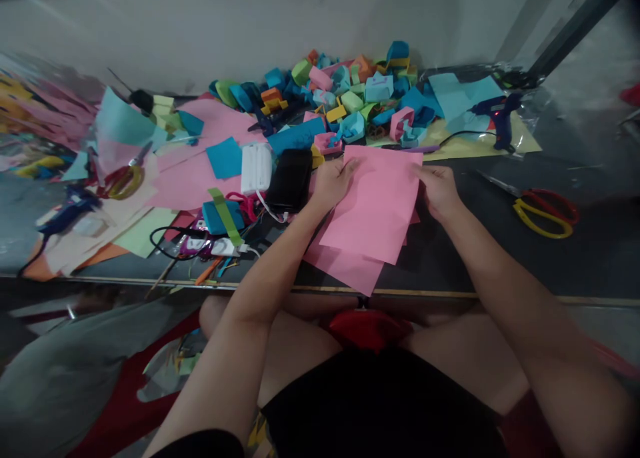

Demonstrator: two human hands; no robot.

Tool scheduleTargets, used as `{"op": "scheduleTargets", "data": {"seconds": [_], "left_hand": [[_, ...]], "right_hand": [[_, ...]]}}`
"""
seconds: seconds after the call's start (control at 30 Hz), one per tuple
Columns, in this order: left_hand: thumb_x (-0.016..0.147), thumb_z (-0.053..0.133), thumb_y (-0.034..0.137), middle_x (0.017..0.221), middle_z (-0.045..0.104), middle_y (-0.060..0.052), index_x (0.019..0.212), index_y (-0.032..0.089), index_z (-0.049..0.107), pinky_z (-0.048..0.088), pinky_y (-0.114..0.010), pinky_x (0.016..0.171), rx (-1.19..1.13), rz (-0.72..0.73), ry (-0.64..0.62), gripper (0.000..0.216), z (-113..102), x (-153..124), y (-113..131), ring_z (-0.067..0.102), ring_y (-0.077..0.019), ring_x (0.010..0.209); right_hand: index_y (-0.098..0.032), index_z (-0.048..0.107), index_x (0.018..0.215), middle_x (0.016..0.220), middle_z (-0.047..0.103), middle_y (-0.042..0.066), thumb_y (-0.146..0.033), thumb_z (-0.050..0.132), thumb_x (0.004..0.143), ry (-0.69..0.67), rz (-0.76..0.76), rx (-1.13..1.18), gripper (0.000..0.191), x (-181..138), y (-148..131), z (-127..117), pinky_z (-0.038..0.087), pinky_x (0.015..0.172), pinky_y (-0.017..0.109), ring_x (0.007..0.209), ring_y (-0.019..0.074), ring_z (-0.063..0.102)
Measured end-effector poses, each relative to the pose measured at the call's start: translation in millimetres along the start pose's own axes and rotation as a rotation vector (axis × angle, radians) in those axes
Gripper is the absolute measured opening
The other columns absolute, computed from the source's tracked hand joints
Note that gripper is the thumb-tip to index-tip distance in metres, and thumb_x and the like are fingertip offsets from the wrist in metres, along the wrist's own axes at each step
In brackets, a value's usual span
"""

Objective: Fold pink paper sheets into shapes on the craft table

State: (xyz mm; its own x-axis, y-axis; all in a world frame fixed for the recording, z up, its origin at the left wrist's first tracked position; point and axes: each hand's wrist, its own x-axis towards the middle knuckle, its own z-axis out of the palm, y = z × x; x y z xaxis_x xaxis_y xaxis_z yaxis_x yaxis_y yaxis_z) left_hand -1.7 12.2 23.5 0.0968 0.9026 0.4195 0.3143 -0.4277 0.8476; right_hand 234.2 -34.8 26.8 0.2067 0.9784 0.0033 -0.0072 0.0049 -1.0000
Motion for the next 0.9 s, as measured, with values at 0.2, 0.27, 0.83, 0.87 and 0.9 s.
{"op": "scheduleTargets", "data": {"seconds": [0.2,0.27,0.83,0.87,0.9], "left_hand": [[0.087,0.067,0.071,0.058,0.040,0.002,0.054,0.021,0.046,0.031,-0.028,0.054,0.002,0.028,-0.087,0.063,4.1,-0.9,-4.9,0.035,-0.0114,0.057],[0.086,0.065,0.074,0.062,0.047,0.002,0.059,0.020,0.053,0.036,-0.027,0.056,-0.068,0.010,-0.132,0.061,5.8,0.3,-6.9,0.041,-0.0116,0.060],[0.093,0.069,0.055,0.058,0.053,0.003,0.062,0.022,0.053,0.037,-0.028,0.057,0.015,-0.059,0.172,0.048,3.2,-2.2,-7.3,0.046,-0.0120,0.057],[0.093,0.069,0.053,0.060,0.056,0.002,0.064,0.022,0.055,0.039,-0.028,0.059,0.014,-0.058,0.215,0.045,3.6,-2.9,-6.8,0.049,-0.0124,0.059],[0.094,0.069,0.051,0.064,0.059,0.001,0.068,0.022,0.058,0.042,-0.028,0.062,0.013,-0.052,0.256,0.041,4.4,-3.6,-6.1,0.053,-0.0127,0.062]], "right_hand": [[-0.025,0.073,0.074,0.086,0.076,0.005,-0.071,0.084,0.062,0.063,-0.024,0.016,0.049,3.8,-1.4,-3.5,0.062,0.079,0.044,0.093,0.0285,0.074],[-0.025,0.071,0.072,0.084,0.076,0.005,-0.070,0.085,0.062,0.047,-0.013,0.043,0.049,5.1,-1.0,-5.0,0.062,0.080,0.044,0.092,0.0281,0.074],[-0.024,0.080,0.075,0.077,0.077,0.003,-0.072,0.093,0.044,-0.123,0.080,-0.035,0.059,-3.4,-5.6,-3.3,0.063,0.071,0.042,0.072,0.0230,0.072],[-0.024,0.080,0.075,0.076,0.077,0.003,-0.071,0.094,0.042,-0.101,0.077,-0.041,0.059,-3.6,-5.8,-2.7,0.062,0.068,0.040,0.069,0.0217,0.070],[-0.024,0.081,0.075,0.074,0.076,0.002,-0.070,0.095,0.042,-0.077,0.072,-0.049,0.059,-3.7,-6.3,-2.3,0.061,0.064,0.038,0.065,0.0202,0.069]]}}
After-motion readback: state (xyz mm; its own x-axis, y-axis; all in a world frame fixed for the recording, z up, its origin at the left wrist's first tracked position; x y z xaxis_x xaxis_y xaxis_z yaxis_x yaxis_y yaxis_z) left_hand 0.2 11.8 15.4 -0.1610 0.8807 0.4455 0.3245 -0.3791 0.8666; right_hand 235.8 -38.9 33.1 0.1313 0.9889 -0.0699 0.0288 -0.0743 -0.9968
